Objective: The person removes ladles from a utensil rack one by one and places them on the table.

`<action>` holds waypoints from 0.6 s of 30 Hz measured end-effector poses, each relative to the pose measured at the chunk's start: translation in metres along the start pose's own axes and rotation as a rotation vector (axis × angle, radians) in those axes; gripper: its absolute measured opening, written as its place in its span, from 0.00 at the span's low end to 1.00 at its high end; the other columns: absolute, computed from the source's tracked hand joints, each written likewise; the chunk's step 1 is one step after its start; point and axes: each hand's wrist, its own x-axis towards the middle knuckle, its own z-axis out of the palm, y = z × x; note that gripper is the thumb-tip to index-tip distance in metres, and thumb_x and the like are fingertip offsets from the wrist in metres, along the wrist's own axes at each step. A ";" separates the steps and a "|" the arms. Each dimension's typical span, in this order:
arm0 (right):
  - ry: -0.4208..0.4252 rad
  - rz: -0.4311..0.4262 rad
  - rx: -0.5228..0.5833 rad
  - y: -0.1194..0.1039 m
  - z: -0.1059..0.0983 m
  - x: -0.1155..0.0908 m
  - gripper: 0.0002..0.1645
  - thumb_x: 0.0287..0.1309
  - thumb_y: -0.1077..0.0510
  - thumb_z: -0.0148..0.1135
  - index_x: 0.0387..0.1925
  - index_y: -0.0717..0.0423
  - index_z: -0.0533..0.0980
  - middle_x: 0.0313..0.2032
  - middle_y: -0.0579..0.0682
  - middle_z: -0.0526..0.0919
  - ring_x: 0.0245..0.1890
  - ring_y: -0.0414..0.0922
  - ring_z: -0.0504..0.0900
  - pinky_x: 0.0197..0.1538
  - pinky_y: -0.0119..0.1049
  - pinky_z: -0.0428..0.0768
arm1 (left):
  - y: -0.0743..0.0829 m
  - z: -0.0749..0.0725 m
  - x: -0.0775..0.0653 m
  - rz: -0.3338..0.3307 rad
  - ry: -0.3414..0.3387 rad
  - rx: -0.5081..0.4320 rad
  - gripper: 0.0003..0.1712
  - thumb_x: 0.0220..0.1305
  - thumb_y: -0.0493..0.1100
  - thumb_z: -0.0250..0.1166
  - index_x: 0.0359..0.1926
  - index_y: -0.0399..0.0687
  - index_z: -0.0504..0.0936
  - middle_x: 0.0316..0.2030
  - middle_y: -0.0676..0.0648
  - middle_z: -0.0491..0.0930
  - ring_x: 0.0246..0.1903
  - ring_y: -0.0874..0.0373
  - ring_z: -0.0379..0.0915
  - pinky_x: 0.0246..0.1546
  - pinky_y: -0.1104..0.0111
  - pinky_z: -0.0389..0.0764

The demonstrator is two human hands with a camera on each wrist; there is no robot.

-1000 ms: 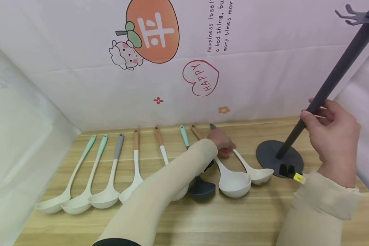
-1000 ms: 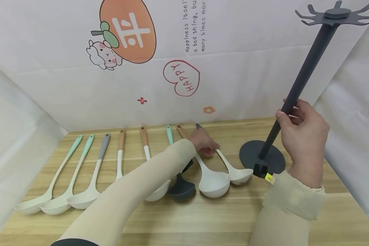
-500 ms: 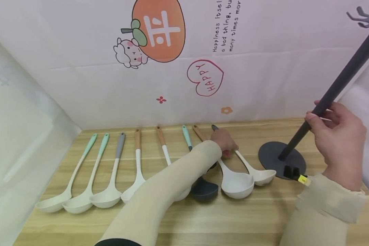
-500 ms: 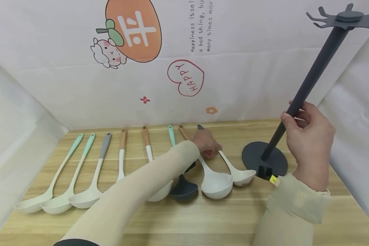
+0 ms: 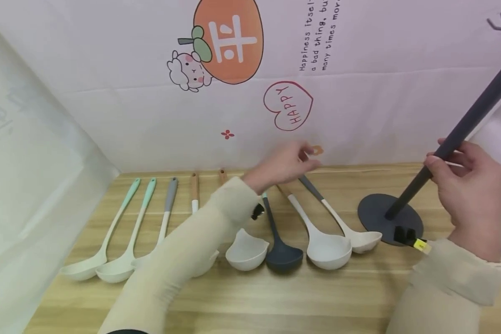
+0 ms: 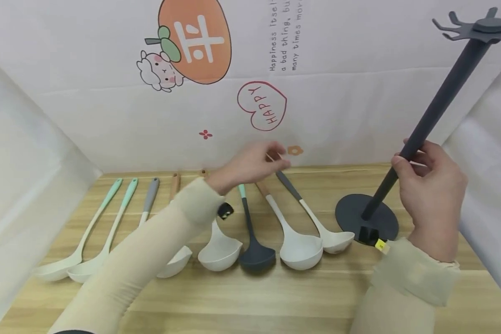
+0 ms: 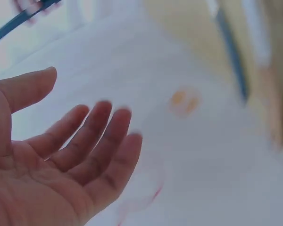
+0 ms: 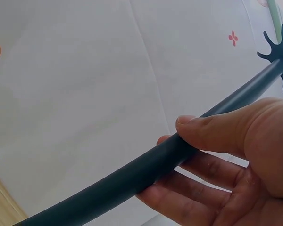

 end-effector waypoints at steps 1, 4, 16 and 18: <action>0.011 0.004 0.013 0.002 -0.002 0.001 0.22 0.68 0.59 0.65 0.59 0.34 0.80 0.33 0.17 0.80 0.32 0.16 0.80 0.36 0.08 0.76 | 0.001 -0.011 -0.008 0.042 0.048 0.031 0.26 0.77 0.52 0.63 0.67 0.43 0.78 0.61 0.44 0.84 0.57 0.55 0.80 0.58 0.67 0.82; 0.046 0.032 0.049 0.007 -0.008 0.005 0.24 0.69 0.61 0.64 0.62 0.36 0.79 0.37 0.20 0.79 0.35 0.19 0.80 0.37 0.08 0.75 | 0.002 -0.040 -0.036 0.125 0.187 0.078 0.30 0.77 0.52 0.62 0.73 0.44 0.72 0.68 0.44 0.78 0.67 0.52 0.75 0.70 0.62 0.76; 0.127 0.096 0.026 0.015 -0.025 0.009 0.27 0.73 0.61 0.59 0.66 0.29 0.74 0.42 0.21 0.73 0.39 0.19 0.74 0.53 0.13 0.72 | -0.054 -0.057 -0.134 0.239 0.719 0.228 0.33 0.73 0.43 0.68 0.75 0.40 0.71 0.78 0.37 0.65 0.81 0.40 0.56 0.84 0.51 0.56; 0.137 0.087 0.015 0.016 -0.027 0.009 0.29 0.73 0.61 0.58 0.68 0.30 0.73 0.42 0.21 0.73 0.39 0.19 0.73 0.55 0.14 0.70 | -0.062 -0.051 -0.141 0.220 0.725 0.249 0.34 0.73 0.43 0.67 0.75 0.40 0.71 0.79 0.36 0.63 0.82 0.39 0.52 0.85 0.48 0.51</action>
